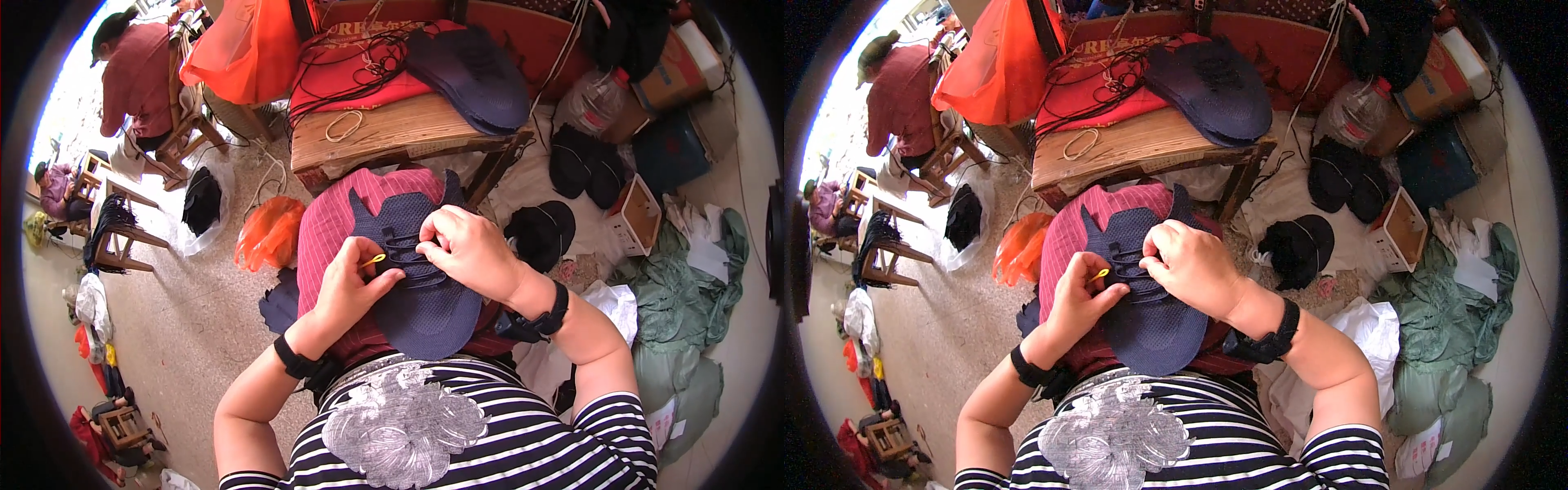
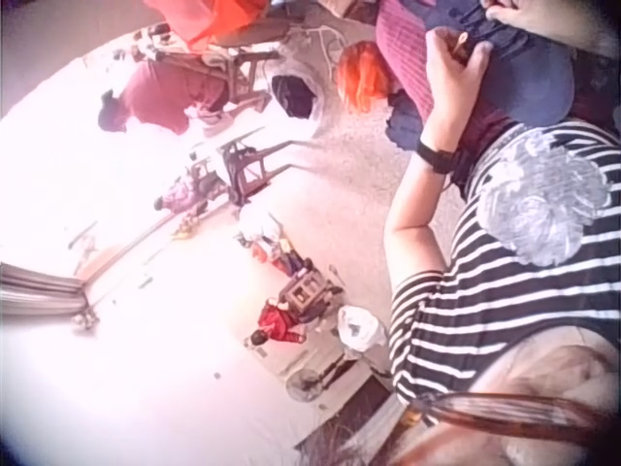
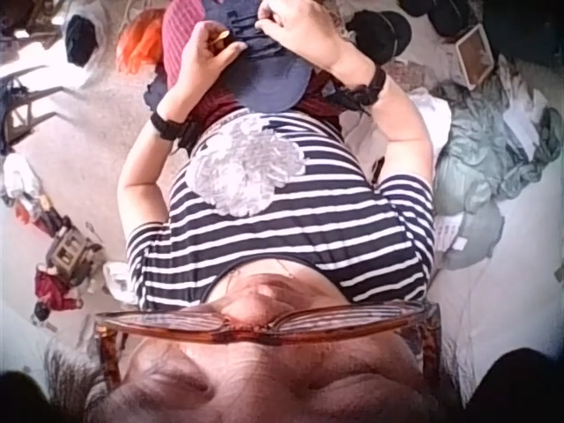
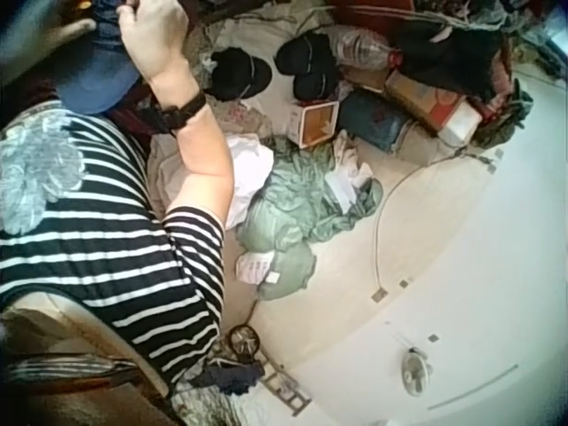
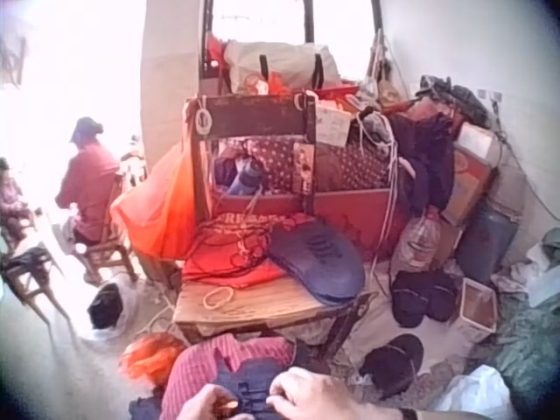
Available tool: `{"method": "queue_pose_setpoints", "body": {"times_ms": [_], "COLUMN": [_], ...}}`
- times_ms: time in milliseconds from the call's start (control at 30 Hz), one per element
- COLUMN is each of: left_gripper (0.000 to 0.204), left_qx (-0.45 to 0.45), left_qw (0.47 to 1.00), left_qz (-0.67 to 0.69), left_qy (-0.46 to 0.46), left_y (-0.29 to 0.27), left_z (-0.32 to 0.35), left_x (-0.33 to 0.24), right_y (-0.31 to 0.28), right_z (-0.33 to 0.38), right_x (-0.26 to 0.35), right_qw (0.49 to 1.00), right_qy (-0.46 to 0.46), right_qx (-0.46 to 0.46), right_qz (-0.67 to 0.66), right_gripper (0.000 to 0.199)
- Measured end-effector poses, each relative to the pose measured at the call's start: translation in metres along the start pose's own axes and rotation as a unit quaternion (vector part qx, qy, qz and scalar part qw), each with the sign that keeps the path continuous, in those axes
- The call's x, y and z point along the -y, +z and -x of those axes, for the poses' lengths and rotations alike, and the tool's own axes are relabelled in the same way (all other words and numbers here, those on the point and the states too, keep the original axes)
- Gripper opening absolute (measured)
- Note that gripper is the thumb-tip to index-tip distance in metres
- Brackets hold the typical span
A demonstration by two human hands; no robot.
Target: Manually lacing a shoe upper component using a threading tool.
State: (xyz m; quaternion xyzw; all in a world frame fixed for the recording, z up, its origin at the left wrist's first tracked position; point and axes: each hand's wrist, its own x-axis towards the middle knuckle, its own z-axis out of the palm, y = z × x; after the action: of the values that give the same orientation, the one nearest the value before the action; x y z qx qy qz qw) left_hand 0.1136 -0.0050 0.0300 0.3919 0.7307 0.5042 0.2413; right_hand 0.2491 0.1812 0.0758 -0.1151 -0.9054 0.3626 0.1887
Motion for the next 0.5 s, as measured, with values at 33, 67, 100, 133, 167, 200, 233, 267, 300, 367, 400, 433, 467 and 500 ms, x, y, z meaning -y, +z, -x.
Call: {"method": "queue_pose_setpoints", "body": {"times_ms": [33,67,100,133,167,200,233,267,300,367,400,433,467,500], "left_gripper": [0.041,0.046,0.047,0.047,0.047,0.047,0.047,0.046,0.045,0.044,0.044,0.042,0.034,0.028], "left_qx": [0.012,0.024,0.025,0.026,0.028,0.029,0.029,0.031,0.033,0.044,0.052,0.044,0.016,0.012], "left_qw": [1.0,0.999,0.999,0.999,0.999,0.999,0.999,0.999,0.999,0.998,0.998,0.999,0.998,0.993], "left_qz": [-0.009,-0.019,-0.025,-0.025,-0.033,-0.041,-0.04,-0.035,-0.03,-0.026,-0.021,-0.03,-0.049,-0.096], "left_qy": [-0.01,-0.02,-0.017,-0.017,-0.004,0.008,0.008,-0.005,-0.018,-0.025,-0.033,-0.009,0.023,0.069], "left_y": [0.002,0.003,0.004,0.003,0.003,0.002,0.002,0.002,0.001,-0.003,-0.005,-0.007,-0.009,-0.011], "left_z": [-0.003,-0.005,-0.007,-0.007,-0.008,-0.009,-0.01,-0.01,-0.01,-0.011,-0.012,-0.013,-0.013,-0.016], "left_x": [0.002,0.003,0.005,0.006,0.007,0.008,0.008,0.008,0.007,0.004,0.001,-0.003,-0.006,-0.017], "right_y": [-0.002,-0.003,-0.004,-0.004,-0.006,-0.006,-0.006,-0.005,-0.005,0.0,0.002,0.003,0.005,0.007], "right_z": [-0.003,-0.004,-0.003,-0.001,0.0,0.002,0.005,0.008,0.011,0.017,0.02,0.022,0.023,0.023], "right_x": [-0.001,-0.002,-0.003,-0.006,-0.009,-0.011,-0.014,-0.016,-0.017,-0.024,-0.027,-0.028,-0.026,-0.024], "right_qw": [0.999,0.998,0.998,0.999,0.999,0.999,0.999,0.997,0.996,0.993,0.99,0.988,0.988,0.982], "right_qy": [-0.01,-0.02,-0.02,-0.012,-0.005,-0.004,0.014,0.033,0.048,0.066,0.083,0.092,0.094,0.103], "right_qx": [0.023,0.046,0.046,0.042,0.038,0.038,0.014,-0.011,-0.023,-0.033,-0.041,-0.038,-0.04,-0.056], "right_qz": [0.021,0.043,0.043,0.01,-0.022,-0.022,-0.042,-0.063,-0.078,-0.09,-0.102,-0.118,-0.12,-0.149], "right_gripper": [0.014,0.012,0.012,0.011,0.01,0.01,0.01,0.01,0.011,0.01,0.01,0.011,0.011,0.011]}}
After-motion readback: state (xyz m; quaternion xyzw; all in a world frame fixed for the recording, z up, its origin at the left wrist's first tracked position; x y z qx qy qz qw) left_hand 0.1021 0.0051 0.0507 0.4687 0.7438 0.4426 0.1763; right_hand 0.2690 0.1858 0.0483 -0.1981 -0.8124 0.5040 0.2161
